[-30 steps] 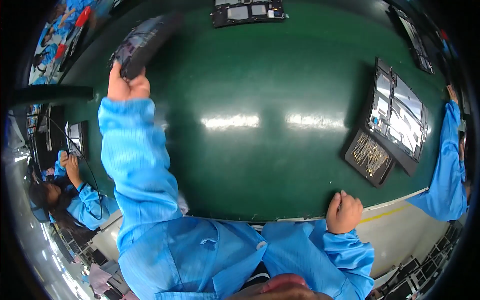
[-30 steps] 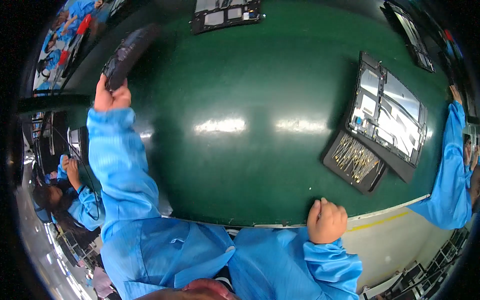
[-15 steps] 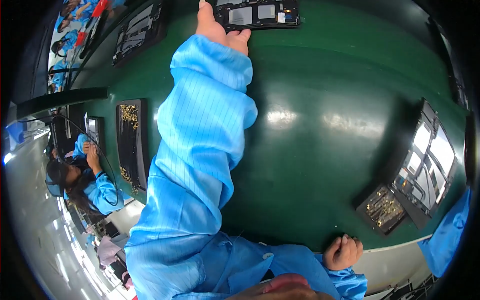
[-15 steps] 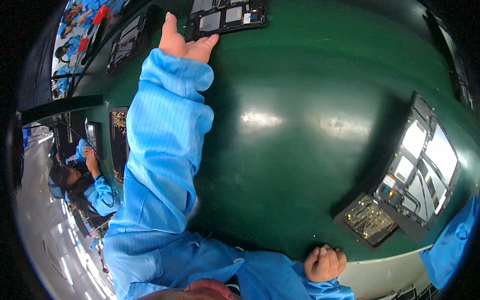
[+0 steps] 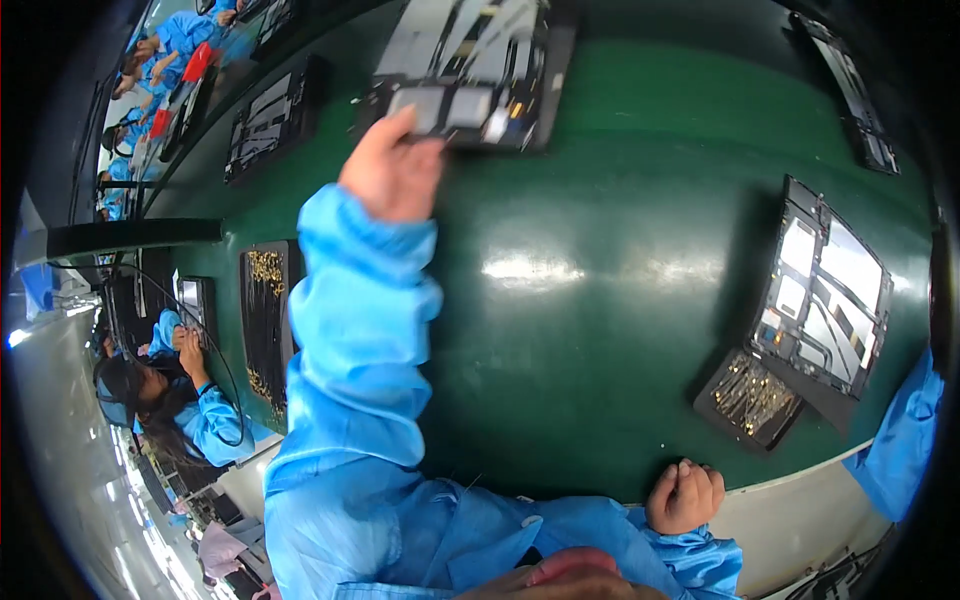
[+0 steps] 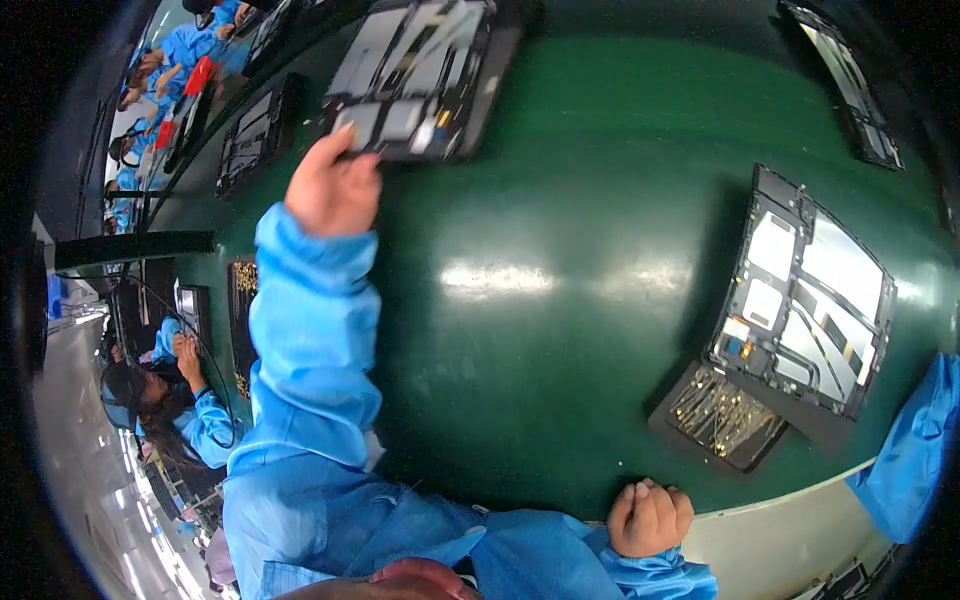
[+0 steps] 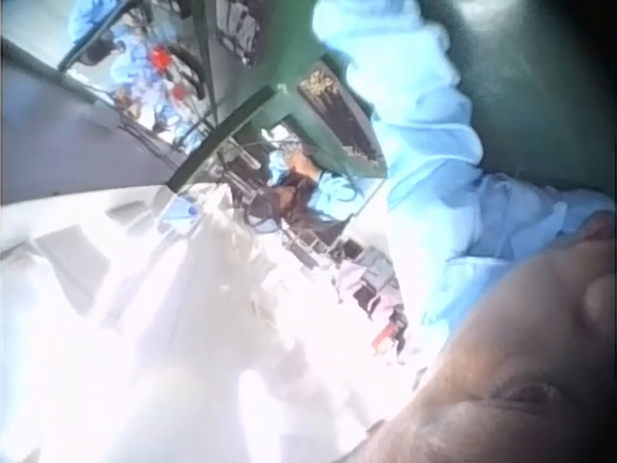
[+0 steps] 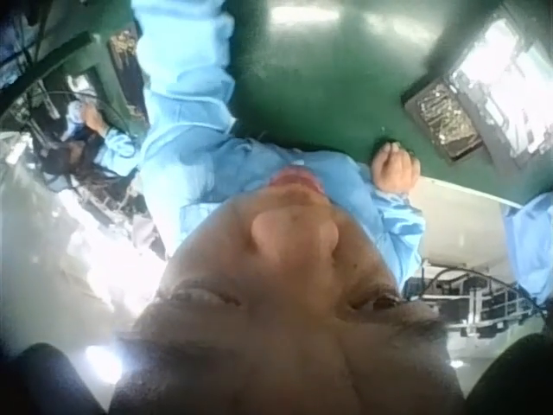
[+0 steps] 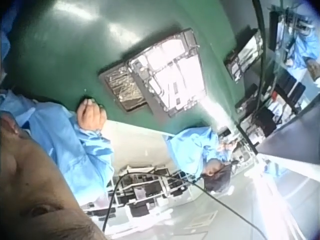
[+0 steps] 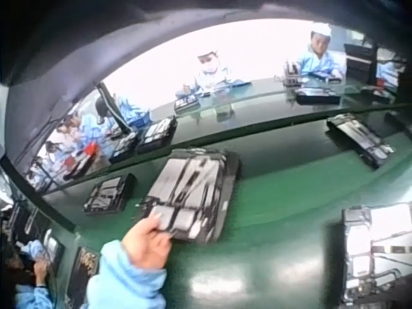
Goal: The person assembles or repairs tablet devices by manipulating internal components and connectors within the chassis, using a plastic pry tool.
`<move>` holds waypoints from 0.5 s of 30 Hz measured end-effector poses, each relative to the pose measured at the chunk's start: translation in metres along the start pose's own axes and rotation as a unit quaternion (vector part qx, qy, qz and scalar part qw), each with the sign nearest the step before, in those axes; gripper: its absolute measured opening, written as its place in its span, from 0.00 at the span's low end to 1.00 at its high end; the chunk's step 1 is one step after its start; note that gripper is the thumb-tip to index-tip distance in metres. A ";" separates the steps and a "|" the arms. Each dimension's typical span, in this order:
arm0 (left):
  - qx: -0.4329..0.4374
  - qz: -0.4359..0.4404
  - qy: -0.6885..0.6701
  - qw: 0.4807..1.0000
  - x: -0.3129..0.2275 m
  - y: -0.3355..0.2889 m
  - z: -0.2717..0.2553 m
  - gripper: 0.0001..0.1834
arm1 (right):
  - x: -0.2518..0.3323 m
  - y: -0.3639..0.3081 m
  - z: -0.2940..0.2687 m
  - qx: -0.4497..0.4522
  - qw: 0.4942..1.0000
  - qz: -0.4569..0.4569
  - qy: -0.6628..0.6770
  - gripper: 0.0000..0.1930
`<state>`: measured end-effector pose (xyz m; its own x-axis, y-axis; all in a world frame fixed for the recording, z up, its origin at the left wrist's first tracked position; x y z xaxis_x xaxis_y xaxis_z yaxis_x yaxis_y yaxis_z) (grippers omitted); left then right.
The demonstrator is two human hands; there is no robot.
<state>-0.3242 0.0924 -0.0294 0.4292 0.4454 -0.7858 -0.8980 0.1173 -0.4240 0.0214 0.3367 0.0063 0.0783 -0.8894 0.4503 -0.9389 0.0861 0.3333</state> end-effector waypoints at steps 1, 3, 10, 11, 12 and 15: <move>0.111 -0.011 -0.006 0.994 -0.007 -0.014 -0.012 0.12 | 0.000 0.000 -0.001 -0.003 1.000 -0.001 -0.002 0.17; 0.023 0.058 0.054 0.997 -0.018 -0.062 -0.028 0.16 | 0.001 0.001 -0.001 -0.009 1.000 -0.001 0.003 0.14; -0.106 -0.036 0.311 0.944 0.019 -0.167 -0.142 0.18 | 0.009 0.014 0.001 0.004 1.000 0.016 0.002 0.09; -0.121 -0.027 0.320 0.939 0.024 -0.171 -0.146 0.18 | 0.012 0.021 0.007 0.032 0.999 0.031 0.027 0.09; -0.168 -0.025 0.472 0.865 0.016 -0.180 -0.148 0.20 | 0.017 0.030 0.012 0.055 0.996 0.056 0.051 0.10; -0.157 -0.036 0.541 0.826 0.019 -0.195 -0.144 0.20 | 0.023 0.048 0.041 0.112 0.942 0.237 0.208 0.16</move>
<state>-0.1276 -0.0495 -0.0262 0.4688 -0.6256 -0.6236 -0.8698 -0.2036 -0.4495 -0.0360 0.3023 -0.0012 -0.2874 -0.5176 0.8059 -0.9447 0.2920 -0.1493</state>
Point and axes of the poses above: each hand's wrist, its own y-axis towards the middle knuckle, its own z-axis out of the palm, x = y × z, the point moved 8 cm from there along y, towards the middle knuckle, and after that the axes turned 8 degrees about y, right-handed, at the moved point
